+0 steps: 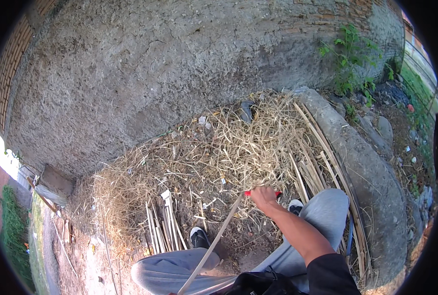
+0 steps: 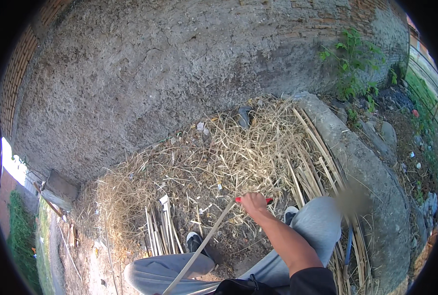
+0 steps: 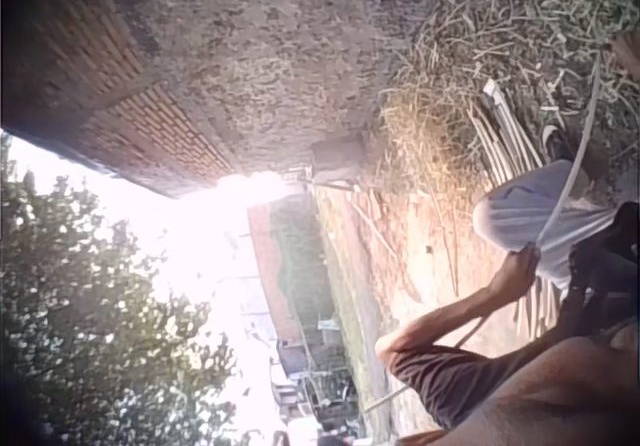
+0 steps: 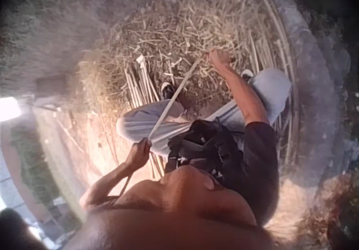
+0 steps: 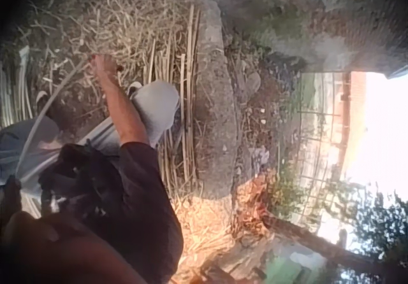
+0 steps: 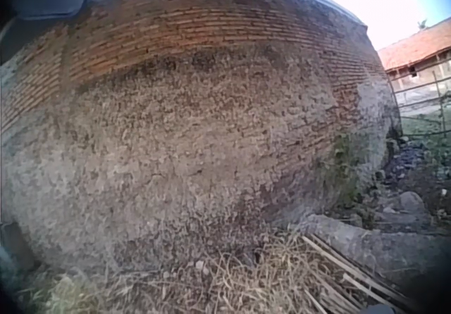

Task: The person uses a utility knife to strip the outer bark from a long bamboo stick, holding the stick with one hand and repeatedly drawing the blade along its length.

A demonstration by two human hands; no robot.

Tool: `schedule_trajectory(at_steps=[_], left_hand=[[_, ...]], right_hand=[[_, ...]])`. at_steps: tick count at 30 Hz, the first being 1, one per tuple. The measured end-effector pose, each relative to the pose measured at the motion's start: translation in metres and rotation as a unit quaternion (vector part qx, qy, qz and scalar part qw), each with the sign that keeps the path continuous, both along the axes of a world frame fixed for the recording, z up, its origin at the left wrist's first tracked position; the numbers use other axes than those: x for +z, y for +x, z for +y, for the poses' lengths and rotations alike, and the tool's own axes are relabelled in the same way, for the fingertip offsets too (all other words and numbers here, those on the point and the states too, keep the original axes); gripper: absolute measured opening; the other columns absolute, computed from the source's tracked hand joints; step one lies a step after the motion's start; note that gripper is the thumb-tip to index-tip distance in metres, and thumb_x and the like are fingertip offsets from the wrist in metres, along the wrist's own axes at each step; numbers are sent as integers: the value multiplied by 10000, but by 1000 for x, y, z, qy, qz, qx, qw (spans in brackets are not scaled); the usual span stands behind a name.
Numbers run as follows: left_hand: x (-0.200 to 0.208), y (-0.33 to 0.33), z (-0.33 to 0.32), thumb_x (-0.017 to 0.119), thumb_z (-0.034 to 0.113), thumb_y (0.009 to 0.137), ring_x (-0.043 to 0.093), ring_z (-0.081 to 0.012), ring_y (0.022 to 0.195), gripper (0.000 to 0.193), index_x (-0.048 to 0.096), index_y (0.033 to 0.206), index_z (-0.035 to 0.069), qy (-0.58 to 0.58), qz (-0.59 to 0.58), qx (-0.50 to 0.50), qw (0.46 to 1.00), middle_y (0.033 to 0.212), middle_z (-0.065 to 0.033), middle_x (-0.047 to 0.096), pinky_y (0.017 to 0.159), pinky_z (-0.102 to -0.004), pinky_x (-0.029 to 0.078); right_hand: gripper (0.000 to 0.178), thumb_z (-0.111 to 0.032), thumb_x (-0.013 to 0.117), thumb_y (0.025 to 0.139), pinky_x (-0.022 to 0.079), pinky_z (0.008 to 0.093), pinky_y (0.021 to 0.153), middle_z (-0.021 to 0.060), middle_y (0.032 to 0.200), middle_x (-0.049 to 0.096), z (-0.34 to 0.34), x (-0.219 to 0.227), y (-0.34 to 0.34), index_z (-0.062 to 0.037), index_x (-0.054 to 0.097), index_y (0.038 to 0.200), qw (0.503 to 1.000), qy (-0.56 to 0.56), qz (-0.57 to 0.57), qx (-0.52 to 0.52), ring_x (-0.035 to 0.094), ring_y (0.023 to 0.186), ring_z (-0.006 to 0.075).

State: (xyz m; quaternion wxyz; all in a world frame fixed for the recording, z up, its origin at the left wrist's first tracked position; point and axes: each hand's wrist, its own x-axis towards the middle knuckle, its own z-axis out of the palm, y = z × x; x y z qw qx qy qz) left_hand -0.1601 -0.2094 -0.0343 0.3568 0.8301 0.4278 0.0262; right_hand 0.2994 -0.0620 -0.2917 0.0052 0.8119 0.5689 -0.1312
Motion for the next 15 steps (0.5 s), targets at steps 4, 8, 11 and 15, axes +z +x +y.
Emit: schedule_trajectory(at_steps=[4, 8, 11, 15], left_hand=[[65, -6, -26, 521, 193, 1009, 510, -129, 542, 196, 606, 907, 49, -162, 56, 70, 983, 591, -26, 521, 493, -337, 420], [50, -58, 2, 467, 241, 1041, 391, -52, 405, 281, 554, 835, 71, -179, 80, 186, 963, 525, 49, 419, 359, -250, 308], [31, -80, 26, 445, 240, 1049, 372, -49, 391, 286, 553, 836, 82, -186, 64, 209, 958, 523, 54, 418, 347, -237, 294], [29, -70, 43, 445, 229, 1044, 343, -39, 393, 268, 551, 840, 92, -279, -31, 265, 923, 523, 64, 399, 347, -227, 267]], right_hand=[[160, -83, 591, 891, 577, 405, 735, 165, 936, 729, -15, -3, 37, -59, 747, 917, 993, 72, 9, -94, 723, 906, 283], [135, -92, 646, 849, 569, 457, 766, 207, 933, 716, -20, 19, 37, -19, 735, 919, 983, 89, 58, -149, 710, 896, 352], [153, -111, 687, 814, 565, 470, 778, 225, 929, 709, -26, 37, 32, -4, 727, 915, 975, 90, 112, -170, 698, 893, 390], [119, -119, 696, 811, 549, 464, 747, 220, 846, 696, -28, 73, 12, -5, 692, 848, 959, 120, 187, -174, 688, 823, 396]])
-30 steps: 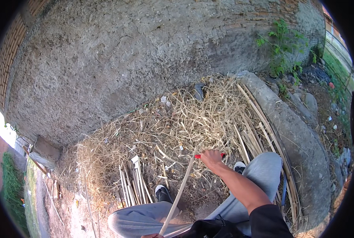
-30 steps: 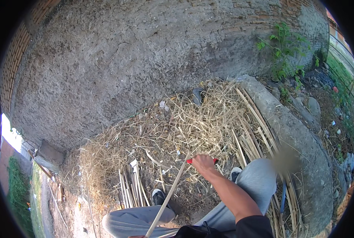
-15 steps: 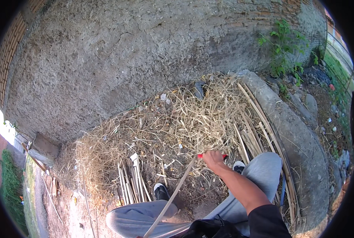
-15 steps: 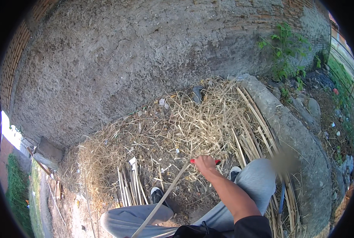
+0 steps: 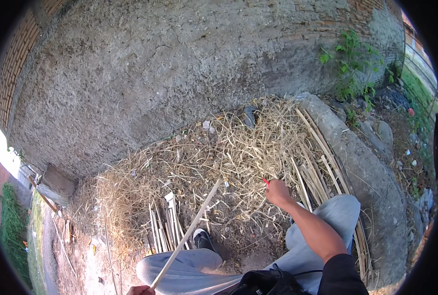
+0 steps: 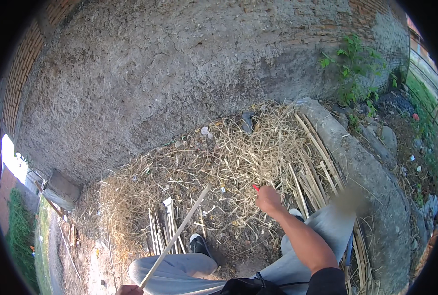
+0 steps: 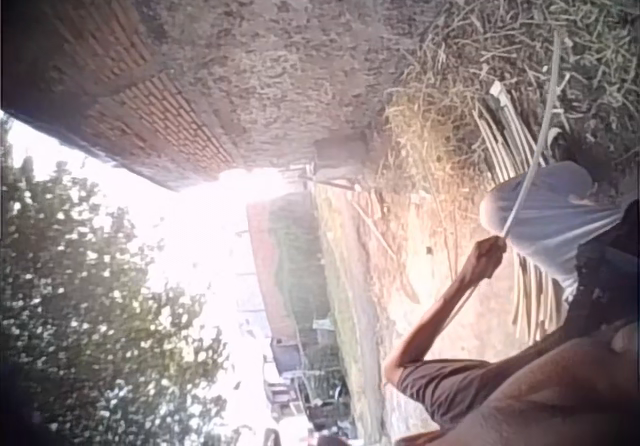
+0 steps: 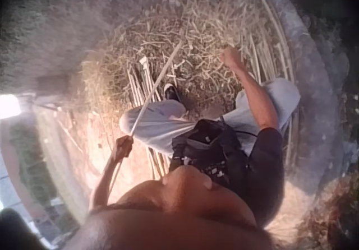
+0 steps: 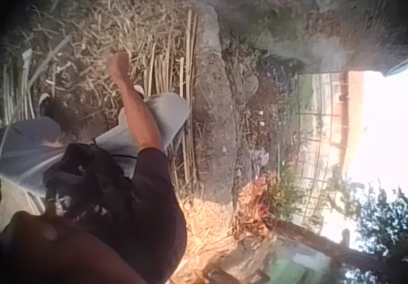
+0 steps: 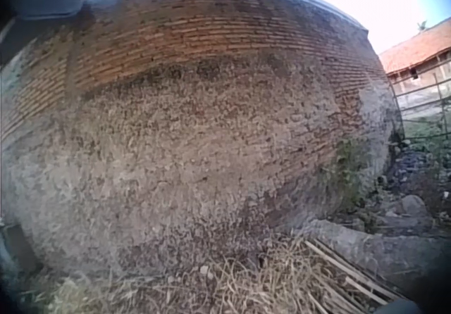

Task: The person uses a utility knife to strip the outer bark from a long bamboo stick, holding the stick with one hand and repeatedly drawing the blade along its length.

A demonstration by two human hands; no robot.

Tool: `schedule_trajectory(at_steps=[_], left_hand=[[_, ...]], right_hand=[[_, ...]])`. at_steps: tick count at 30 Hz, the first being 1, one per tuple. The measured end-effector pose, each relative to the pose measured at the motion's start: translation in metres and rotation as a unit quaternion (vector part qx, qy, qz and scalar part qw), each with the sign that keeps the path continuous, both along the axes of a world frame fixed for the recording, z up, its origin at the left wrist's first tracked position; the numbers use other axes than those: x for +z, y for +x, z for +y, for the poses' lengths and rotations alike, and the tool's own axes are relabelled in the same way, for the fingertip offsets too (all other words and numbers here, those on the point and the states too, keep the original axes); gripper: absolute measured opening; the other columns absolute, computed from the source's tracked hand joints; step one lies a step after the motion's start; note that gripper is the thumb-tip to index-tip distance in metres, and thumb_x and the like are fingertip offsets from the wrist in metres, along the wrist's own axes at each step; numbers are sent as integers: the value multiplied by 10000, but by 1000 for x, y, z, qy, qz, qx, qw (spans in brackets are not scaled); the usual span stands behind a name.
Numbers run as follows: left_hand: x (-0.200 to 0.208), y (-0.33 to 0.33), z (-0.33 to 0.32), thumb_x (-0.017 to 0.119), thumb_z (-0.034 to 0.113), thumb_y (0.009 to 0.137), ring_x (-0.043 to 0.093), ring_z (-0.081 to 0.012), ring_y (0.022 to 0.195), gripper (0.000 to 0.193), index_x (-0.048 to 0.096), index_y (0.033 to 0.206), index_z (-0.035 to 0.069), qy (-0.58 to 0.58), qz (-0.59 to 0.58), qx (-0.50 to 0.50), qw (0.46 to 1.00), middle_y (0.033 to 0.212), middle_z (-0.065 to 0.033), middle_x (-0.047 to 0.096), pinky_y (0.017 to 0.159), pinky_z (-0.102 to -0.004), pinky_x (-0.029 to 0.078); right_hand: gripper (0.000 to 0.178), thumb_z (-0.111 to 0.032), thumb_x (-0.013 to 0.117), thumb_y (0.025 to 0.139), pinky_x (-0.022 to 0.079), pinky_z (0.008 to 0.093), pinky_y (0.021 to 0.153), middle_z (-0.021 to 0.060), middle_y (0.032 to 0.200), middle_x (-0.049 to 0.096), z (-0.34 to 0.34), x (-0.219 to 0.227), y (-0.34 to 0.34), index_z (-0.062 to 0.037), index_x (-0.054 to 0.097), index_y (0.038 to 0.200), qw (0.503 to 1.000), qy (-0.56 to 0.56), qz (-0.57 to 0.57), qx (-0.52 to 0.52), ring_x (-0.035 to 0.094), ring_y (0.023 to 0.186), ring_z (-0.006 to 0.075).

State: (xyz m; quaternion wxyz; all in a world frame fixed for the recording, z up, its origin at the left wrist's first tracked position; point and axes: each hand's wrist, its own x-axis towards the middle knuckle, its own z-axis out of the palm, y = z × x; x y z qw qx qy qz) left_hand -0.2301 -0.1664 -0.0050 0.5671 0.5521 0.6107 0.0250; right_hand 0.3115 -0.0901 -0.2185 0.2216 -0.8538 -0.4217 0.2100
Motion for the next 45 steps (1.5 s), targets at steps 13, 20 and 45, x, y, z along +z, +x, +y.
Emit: schedule_trajectory(at_steps=[13, 20, 45], left_hand=[[4, 23, -6, 492, 272, 1027, 339, -43, 413, 278, 550, 811, 106, -26, 6, 10, 1000, 548, 64, 413, 369, -229, 251], [1, 23, -9, 510, 271, 1018, 349, -39, 447, 251, 556, 827, 116, -34, -34, 3, 999, 574, 75, 416, 393, -217, 260], [-19, 27, 35, 719, 87, 855, 668, -166, 743, 193, 684, 1042, 54, 414, 98, -128, 896, 891, -95, 714, 606, -315, 509]], right_hand=[[411, -137, 715, 882, 313, 279, 429, -33, 585, 442, 7, 50, -37, -152, 363, 671, 857, 95, 506, 32, 401, 465, 70], [159, -168, 698, 930, 322, 231, 420, -40, 616, 503, 11, 68, -39, -29, 622, 944, 815, 284, 500, -71, 404, 467, 33], [184, -113, 717, 888, 308, 212, 408, 81, 756, 668, -5, 107, -15, 4, 704, 1030, 696, 318, 632, -120, 415, 449, 39]])
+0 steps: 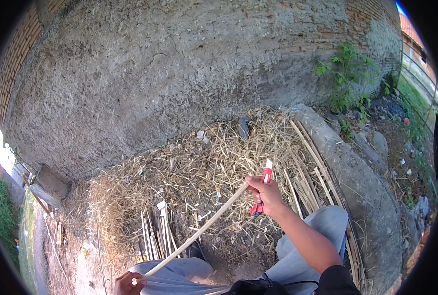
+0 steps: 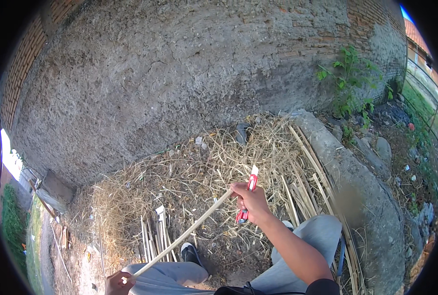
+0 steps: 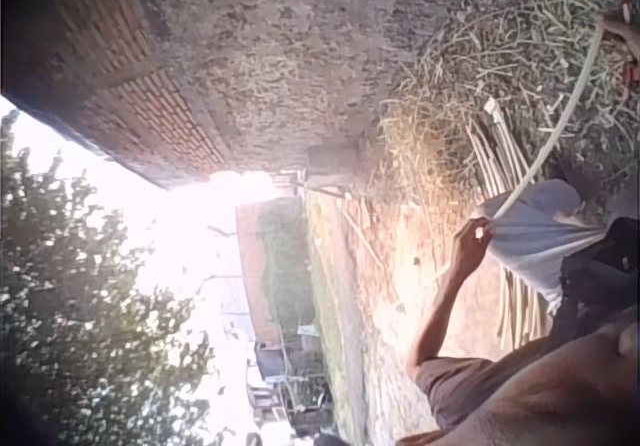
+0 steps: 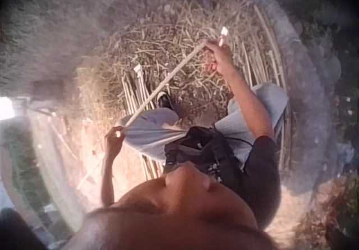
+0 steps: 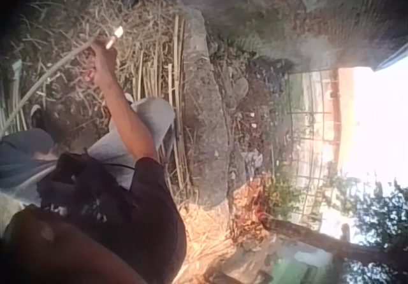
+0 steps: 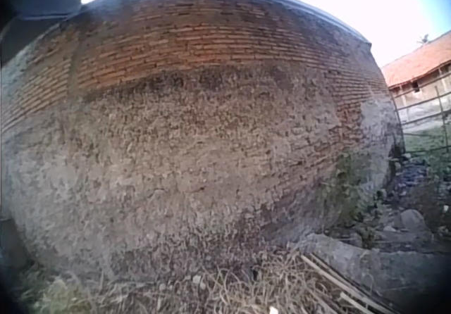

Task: The person uses a utility knife to strip the outer bark from a long bamboo stick, holding the stick with one hand and repeatedly drawing the blade along its length.

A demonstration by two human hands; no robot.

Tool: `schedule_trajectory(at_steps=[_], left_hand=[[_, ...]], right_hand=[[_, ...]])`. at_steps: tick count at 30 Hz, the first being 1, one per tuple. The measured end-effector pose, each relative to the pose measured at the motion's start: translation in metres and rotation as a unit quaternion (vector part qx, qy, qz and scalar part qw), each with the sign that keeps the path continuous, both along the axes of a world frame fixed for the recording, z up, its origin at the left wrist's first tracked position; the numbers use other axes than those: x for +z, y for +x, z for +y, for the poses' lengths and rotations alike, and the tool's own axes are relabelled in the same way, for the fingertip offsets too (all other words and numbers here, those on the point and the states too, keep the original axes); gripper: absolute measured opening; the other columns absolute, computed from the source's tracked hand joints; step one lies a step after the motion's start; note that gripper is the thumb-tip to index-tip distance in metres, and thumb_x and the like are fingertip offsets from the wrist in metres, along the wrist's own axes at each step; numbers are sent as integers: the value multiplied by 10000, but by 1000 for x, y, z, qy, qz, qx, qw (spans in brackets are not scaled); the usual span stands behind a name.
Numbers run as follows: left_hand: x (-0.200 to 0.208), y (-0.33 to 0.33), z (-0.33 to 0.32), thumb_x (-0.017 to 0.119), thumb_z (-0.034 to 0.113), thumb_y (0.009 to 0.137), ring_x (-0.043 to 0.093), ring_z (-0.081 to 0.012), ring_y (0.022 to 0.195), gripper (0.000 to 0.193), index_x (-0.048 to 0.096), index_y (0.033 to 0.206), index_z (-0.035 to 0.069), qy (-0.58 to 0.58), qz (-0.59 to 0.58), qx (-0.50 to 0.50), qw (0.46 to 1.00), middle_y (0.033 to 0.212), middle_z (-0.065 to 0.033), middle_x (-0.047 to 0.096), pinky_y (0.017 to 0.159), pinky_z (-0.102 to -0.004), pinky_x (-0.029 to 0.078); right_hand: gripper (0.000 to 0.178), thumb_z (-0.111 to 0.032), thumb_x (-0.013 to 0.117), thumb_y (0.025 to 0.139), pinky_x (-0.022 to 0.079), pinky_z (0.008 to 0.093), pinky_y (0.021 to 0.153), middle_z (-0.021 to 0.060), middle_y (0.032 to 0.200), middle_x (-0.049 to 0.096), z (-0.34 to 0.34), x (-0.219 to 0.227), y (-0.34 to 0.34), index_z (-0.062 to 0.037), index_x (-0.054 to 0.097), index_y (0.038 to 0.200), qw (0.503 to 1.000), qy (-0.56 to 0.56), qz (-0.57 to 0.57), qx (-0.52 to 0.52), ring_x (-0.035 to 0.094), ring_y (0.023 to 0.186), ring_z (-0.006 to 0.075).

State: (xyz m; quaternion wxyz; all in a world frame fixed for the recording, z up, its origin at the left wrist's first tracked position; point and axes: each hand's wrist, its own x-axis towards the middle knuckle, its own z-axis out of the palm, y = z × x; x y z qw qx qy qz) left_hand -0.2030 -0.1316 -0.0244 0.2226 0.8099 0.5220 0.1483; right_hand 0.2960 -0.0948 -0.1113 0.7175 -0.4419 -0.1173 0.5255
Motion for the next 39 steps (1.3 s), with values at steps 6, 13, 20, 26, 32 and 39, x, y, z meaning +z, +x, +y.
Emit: schedule_trajectory(at_steps=[6, 13, 20, 26, 32, 39], left_hand=[[-15, -14, 3, 712, 74, 867, 625, -151, 690, 191, 700, 1054, 37, 19, -3, -35, 999, 883, -93, 708, 572, -305, 483], [-12, -6, 2, 689, 85, 882, 601, -147, 615, 207, 697, 1082, 33, -19, 56, -3, 998, 768, -75, 674, 571, -292, 487], [-5, 9, 0, 675, -2, 850, 606, -129, 691, 172, 678, 1020, 30, -7, -8, -27, 1000, 896, -95, 656, 574, -265, 483], [-15, 9, -4, 702, -10, 831, 639, -196, 734, 176, 685, 1004, 22, 108, -18, -20, 994, 986, -125, 672, 611, -286, 515], [-21, 29, 4, 726, 34, 838, 610, -227, 678, 125, 677, 942, -14, 241, 14, -67, 968, 863, -124, 628, 588, -330, 485], [-25, 35, 1, 680, 29, 864, 672, -266, 795, 99, 675, 954, -12, 207, -14, -53, 977, 868, -161, 671, 710, -374, 536]], right_hand=[[224, -208, 776, 861, 307, 212, 405, 61, 717, 644, -1, 9, 1, -22, 658, 899, 1000, -9, -8, -17, 410, 442, 39], [288, -247, 803, 841, 306, 207, 396, 14, 653, 556, 0, 2, 2, -41, 603, 818, 1000, 1, -10, -27, 422, 447, 40], [291, -241, 804, 841, 307, 208, 392, 16, 665, 555, -2, 5, 0, -38, 597, 809, 999, -9, -6, -35, 421, 447, 39], [257, -269, 782, 863, 304, 191, 393, -25, 665, 526, 1, 3, 2, -81, 609, 835, 999, -12, -3, -35, 401, 455, 29], [221, -239, 764, 879, 328, 186, 416, 12, 780, 613, 0, -1, 7, -69, 641, 947, 998, -15, 19, -64, 395, 472, 21], [244, -200, 781, 859, 315, 201, 427, 43, 817, 621, -4, 2, 13, -27, 645, 964, 997, -11, 13, -76, 383, 477, 31]])
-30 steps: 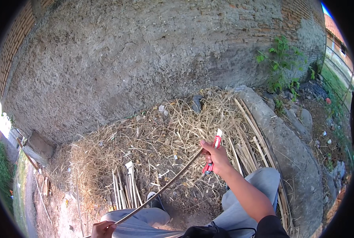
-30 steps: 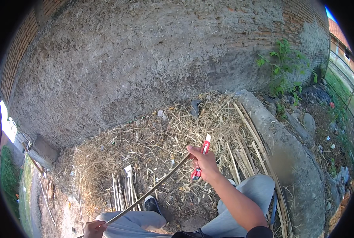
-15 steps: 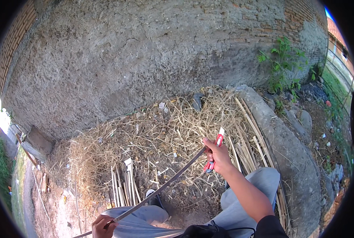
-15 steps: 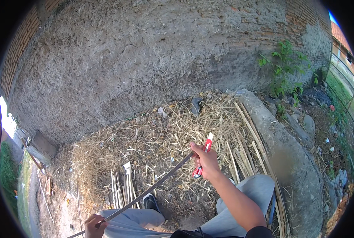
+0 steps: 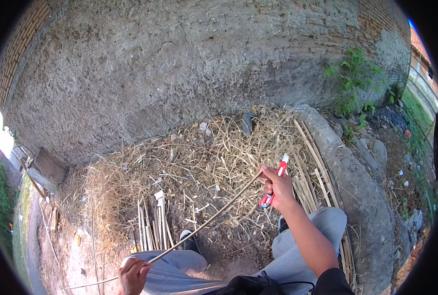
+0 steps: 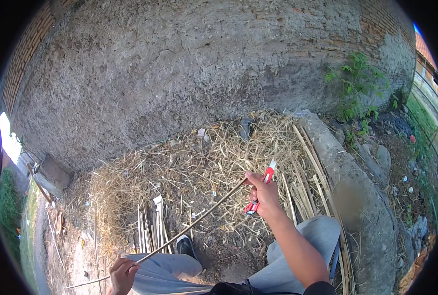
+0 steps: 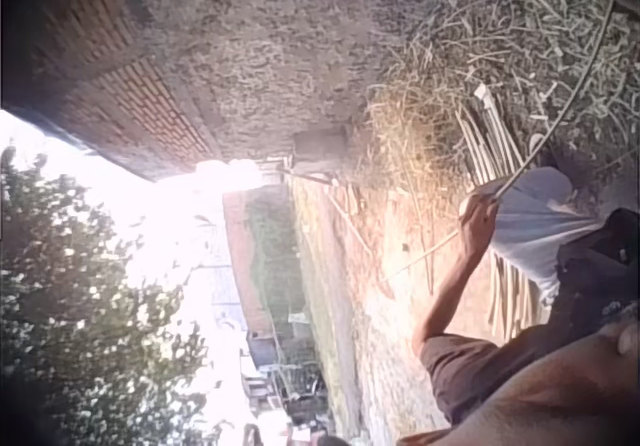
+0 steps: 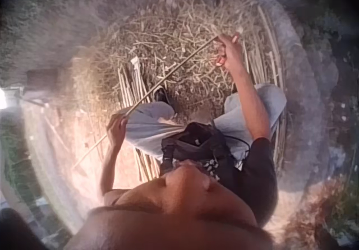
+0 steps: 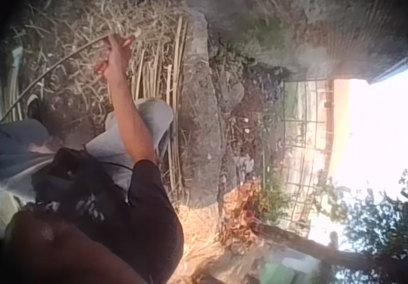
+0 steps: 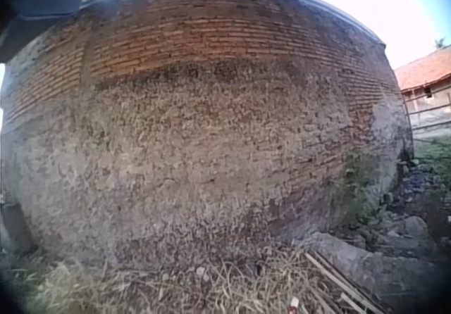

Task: The person uses a utility knife to strip the outer bark from a long bamboo stick, holding the stick with one hand and repeatedly drawing the blade along its length.

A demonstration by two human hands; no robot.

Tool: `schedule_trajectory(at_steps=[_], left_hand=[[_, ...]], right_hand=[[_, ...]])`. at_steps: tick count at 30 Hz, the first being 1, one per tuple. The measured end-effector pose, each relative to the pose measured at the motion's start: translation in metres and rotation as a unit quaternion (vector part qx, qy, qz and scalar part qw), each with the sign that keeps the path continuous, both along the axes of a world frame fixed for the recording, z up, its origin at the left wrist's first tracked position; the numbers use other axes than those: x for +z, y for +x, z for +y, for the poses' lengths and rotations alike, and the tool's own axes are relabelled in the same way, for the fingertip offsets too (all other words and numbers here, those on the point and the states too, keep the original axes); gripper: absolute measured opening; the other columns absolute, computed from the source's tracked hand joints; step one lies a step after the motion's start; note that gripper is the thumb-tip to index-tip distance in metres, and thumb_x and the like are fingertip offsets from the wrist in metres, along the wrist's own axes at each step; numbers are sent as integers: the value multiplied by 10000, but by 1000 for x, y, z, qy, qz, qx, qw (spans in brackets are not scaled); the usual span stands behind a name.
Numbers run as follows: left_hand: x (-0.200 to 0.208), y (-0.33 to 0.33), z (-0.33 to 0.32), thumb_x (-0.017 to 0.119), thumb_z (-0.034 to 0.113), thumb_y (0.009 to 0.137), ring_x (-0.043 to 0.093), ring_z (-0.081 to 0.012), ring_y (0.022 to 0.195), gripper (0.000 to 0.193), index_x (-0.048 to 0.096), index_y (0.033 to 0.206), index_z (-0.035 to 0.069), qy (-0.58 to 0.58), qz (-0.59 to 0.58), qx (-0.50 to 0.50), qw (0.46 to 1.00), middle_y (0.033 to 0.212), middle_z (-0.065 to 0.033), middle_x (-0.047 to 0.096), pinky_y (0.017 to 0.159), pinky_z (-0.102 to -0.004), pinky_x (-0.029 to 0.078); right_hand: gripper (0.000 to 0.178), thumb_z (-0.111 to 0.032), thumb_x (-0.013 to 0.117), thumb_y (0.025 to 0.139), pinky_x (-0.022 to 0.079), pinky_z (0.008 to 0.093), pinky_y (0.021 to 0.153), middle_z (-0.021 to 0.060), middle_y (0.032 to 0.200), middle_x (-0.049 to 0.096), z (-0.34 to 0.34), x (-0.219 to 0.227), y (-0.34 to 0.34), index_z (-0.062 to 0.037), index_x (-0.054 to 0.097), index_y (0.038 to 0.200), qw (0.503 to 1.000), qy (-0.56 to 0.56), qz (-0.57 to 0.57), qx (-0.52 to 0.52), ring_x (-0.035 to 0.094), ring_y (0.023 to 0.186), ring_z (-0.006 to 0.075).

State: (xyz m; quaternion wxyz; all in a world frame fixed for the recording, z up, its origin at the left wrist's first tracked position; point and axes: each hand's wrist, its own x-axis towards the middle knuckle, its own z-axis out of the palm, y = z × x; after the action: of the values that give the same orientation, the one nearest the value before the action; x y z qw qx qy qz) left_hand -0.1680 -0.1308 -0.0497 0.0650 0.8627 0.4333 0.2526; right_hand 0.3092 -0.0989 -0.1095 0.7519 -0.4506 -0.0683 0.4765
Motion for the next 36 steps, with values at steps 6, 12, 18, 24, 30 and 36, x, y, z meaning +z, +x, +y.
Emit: schedule_trajectory(at_steps=[6, 12, 18, 24, 30, 36], left_hand=[[-10, 8, 5, 832, 41, 709, 630, -183, 571, 195, 725, 864, -7, 21, -12, 19, 1000, 792, -95, 660, 490, -282, 478], [-16, 52, 15, 831, 42, 684, 608, -193, 550, 207, 736, 866, 16, 84, -28, 23, 996, 814, -70, 668, 505, -305, 462], [-22, 140, 11, 815, 52, 711, 608, -193, 557, 196, 741, 891, 29, 144, -38, 17, 989, 842, -70, 658, 526, -312, 469], [-47, 188, 15, 793, 73, 771, 636, -156, 656, 242, 740, 1007, 56, 38, -108, 7, 993, 903, -49, 647, 563, -287, 498], [-34, 195, 39, 722, 174, 881, 653, -147, 649, 312, 679, 1149, 20, -227, -132, 38, 964, 870, -112, 687, 553, -301, 494], [-8, 198, 75, 638, 222, 966, 543, -57, 582, 304, 654, 1139, -27, -517, -67, -20, 853, 812, -43, 658, 512, -220, 441]], right_hand=[[311, -238, 768, 874, 334, 195, 447, 74, 892, 672, -4, -5, -2, -5, 653, 1043, 1000, -5, -8, -12, 411, 507, 26], [376, -274, 744, 895, 326, 180, 415, 136, 981, 709, -25, -7, -57, 22, 636, 1100, 989, -15, -53, 135, 403, 465, 15], [275, -216, 738, 902, 304, 208, 401, 54, 699, 657, -33, -13, -105, 40, 698, 995, 973, 18, -178, 143, 422, 441, 29], [214, -164, 683, 938, 293, 221, 399, 42, 655, 639, -12, -8, -92, 41, 689, 879, 990, 21, -100, 102, 402, 434, 35], [221, -150, 594, 991, 323, 202, 406, 185, 909, 725, -2, 2, -75, 57, 650, 1042, 984, 47, -103, 139, 393, 447, 31], [246, -187, 567, 1011, 335, 214, 425, 86, 813, 643, -2, 4, -62, 35, 656, 1068, 977, 24, -110, 184, 398, 473, 34]])
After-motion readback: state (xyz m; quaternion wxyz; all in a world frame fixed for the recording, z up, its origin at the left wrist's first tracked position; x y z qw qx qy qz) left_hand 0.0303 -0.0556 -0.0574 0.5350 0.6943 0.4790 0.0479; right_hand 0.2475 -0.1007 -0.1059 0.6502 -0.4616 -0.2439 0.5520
